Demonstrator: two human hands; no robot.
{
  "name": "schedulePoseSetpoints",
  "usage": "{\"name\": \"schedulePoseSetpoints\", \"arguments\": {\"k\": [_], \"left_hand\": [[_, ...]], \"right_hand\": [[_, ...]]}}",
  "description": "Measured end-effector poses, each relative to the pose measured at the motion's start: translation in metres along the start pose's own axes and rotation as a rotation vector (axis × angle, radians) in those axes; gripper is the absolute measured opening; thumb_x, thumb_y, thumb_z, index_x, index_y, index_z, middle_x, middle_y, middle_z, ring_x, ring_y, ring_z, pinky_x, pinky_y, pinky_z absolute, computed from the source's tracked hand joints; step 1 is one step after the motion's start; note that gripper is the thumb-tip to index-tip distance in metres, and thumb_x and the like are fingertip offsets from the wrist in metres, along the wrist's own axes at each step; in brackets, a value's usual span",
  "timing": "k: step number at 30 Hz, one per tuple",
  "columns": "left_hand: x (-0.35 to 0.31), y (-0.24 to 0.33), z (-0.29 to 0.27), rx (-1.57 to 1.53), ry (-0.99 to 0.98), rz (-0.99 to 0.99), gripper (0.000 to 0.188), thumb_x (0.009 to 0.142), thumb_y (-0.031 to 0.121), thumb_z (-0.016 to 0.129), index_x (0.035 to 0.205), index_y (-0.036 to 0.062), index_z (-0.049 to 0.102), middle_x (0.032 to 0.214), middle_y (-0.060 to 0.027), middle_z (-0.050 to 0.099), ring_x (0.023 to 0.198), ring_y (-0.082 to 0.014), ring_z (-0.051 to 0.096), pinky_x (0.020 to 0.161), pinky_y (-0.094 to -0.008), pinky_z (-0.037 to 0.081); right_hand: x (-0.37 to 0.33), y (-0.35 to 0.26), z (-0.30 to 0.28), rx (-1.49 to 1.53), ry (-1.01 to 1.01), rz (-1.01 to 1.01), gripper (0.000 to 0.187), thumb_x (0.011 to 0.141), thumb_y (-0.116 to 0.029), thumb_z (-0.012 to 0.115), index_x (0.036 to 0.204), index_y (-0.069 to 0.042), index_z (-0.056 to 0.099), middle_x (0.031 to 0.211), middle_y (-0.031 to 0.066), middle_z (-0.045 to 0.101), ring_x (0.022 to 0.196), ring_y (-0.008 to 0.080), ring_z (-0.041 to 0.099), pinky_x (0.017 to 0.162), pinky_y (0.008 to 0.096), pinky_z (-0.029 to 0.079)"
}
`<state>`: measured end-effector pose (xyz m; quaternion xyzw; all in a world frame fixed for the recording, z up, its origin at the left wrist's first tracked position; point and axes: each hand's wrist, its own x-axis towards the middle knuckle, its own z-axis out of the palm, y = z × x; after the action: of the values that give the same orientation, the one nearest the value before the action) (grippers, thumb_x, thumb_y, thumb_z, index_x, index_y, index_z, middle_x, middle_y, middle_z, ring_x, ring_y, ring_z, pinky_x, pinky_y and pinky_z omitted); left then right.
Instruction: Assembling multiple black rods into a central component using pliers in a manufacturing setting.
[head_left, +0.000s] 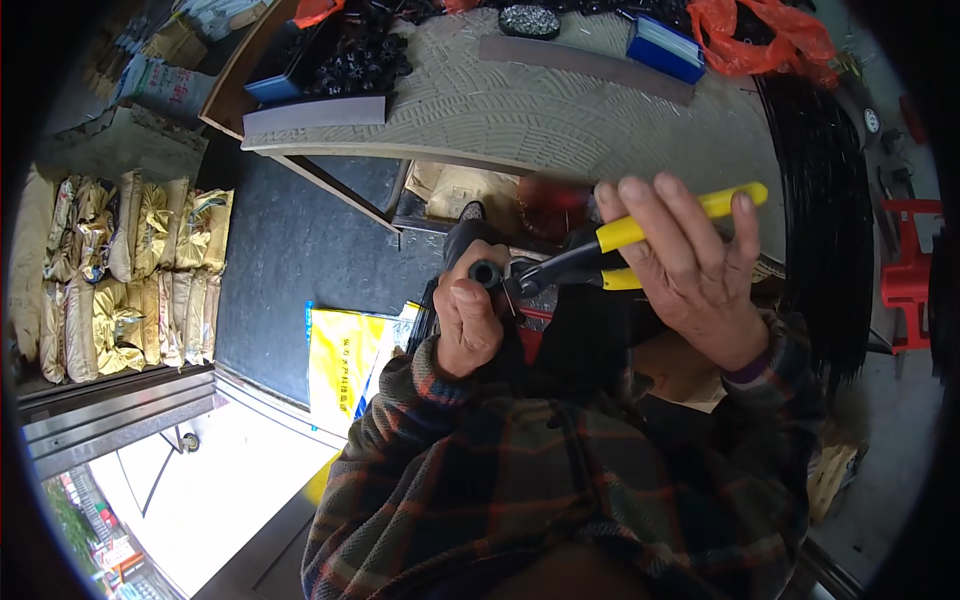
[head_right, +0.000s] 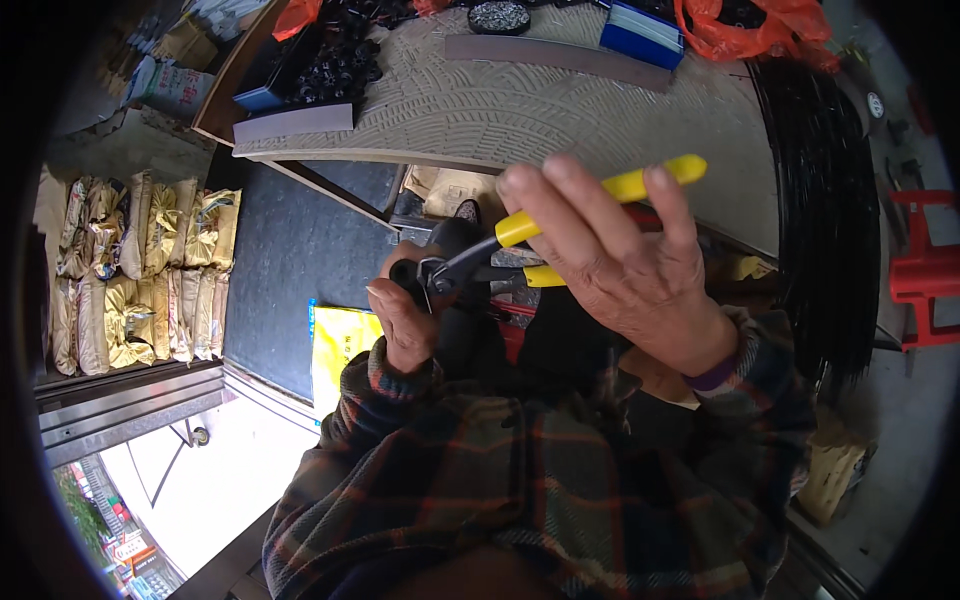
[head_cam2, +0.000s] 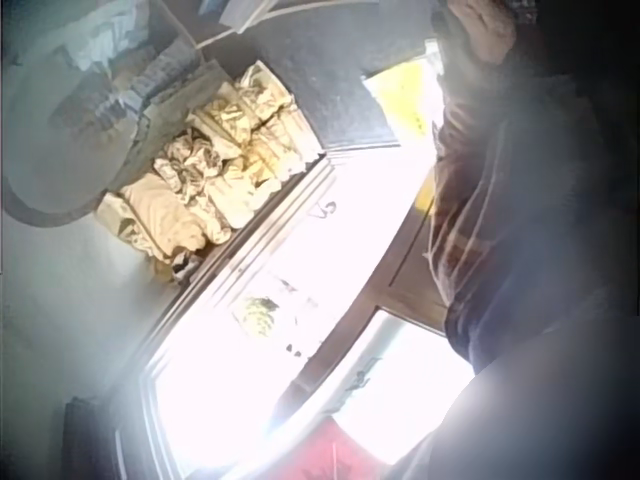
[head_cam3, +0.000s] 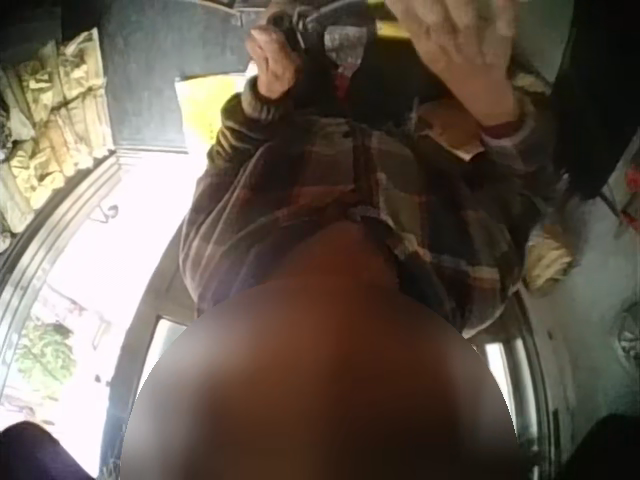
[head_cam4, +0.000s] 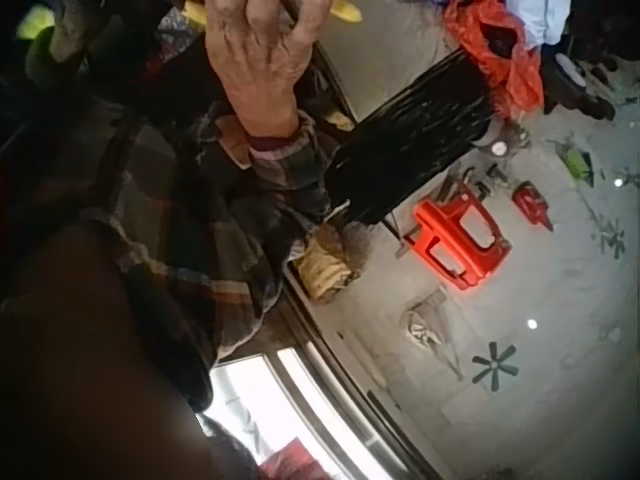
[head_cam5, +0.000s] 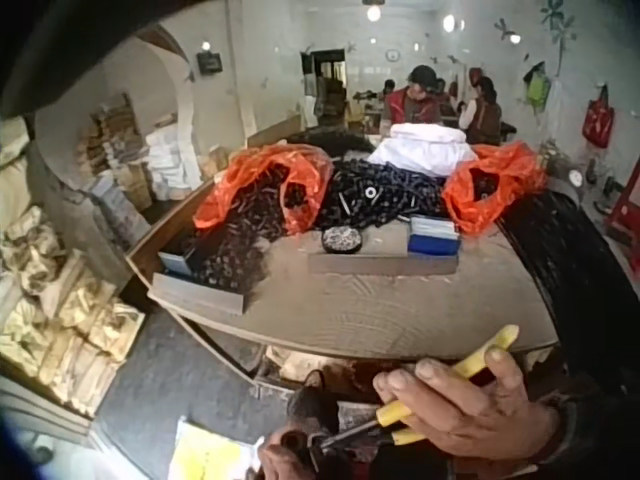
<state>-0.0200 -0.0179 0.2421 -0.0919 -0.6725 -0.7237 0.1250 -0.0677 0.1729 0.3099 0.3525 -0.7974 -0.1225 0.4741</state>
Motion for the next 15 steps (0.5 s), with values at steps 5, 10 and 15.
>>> {"name": "schedulePoseSetpoints", "arguments": {"k": [5,10,15], "left_hand": [[-0.009,-0.006,-0.002,0.061,0.043,0.022,0.063,0.09,0.057,0.024,0.083,0.0007,0.051,0.058,0.0002,0.044,0.048,-0.0073,0.039,0.045,-0.0236,0.029],[-0.008,0.002,-0.002,0.163,0.035,0.069,0.061,0.09,0.054,0.026,0.093,-0.0011,0.052,0.071,-0.0061,0.054,0.06,-0.0139,0.052,0.056,-0.0265,0.041],[0.002,0.015,-0.024,0.033,-0.344,0.115,0.066,0.084,0.053,0.045,0.119,-0.0029,0.043,0.107,-0.0153,0.055,0.089,-0.0232,0.058,0.078,-0.0302,0.044]], "right_hand": [[-0.007,-0.009,-0.001,-0.032,0.055,-0.051,0.028,0.08,-0.018,0.064,0.107,-0.01,0.058,0.116,-0.0015,0.046,0.106,0.012,0.048,0.097,0.0407,0.035],[-0.012,-0.014,-0.016,0.265,-0.228,-0.003,0.015,0.083,-0.011,0.058,0.096,-0.005,0.056,0.111,0.0077,0.047,0.097,0.0214,0.052,0.083,0.0398,0.043],[-0.001,0.032,-0.033,0.923,-0.78,-0.051,0.027,0.077,-0.018,0.065,0.095,-0.002,0.052,0.093,0.0132,0.056,0.077,0.0296,0.059,0.065,0.0351,0.048]]}}
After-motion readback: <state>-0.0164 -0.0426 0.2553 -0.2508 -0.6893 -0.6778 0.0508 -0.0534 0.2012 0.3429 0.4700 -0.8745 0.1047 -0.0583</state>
